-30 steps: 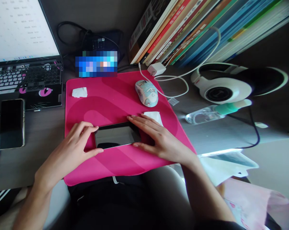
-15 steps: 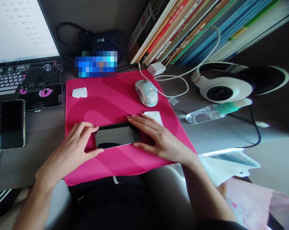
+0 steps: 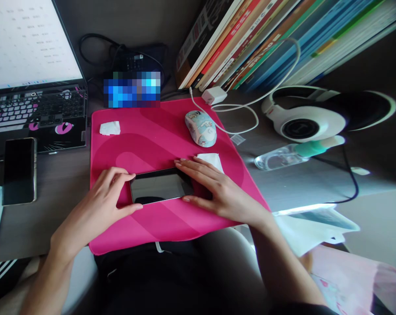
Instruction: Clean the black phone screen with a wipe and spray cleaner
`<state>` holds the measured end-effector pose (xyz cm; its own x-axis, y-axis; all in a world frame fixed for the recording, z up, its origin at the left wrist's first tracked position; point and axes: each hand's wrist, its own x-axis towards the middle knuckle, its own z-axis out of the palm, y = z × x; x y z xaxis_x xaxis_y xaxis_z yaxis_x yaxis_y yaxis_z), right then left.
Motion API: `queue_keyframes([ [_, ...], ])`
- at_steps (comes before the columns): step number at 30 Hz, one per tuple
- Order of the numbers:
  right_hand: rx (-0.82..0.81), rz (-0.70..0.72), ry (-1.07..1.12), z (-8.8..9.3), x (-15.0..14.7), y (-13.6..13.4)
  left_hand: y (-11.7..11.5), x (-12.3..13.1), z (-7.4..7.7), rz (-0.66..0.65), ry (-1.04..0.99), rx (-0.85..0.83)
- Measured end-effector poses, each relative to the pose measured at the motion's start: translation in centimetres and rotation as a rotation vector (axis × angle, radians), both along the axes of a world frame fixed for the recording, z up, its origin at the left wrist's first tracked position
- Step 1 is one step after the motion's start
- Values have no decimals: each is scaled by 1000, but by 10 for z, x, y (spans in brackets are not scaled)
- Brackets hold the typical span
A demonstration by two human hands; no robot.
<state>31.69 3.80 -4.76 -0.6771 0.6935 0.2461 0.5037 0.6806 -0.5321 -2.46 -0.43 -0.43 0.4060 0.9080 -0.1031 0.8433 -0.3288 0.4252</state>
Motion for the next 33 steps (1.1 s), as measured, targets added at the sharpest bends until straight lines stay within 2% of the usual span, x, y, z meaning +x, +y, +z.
queue_keyframes([
  [16,18,-2,0,-1,0,0,0,0,-1,48,-36,-12],
  [33,14,-5,13,-1,0,0,1,0,-2,23,-17,8],
])
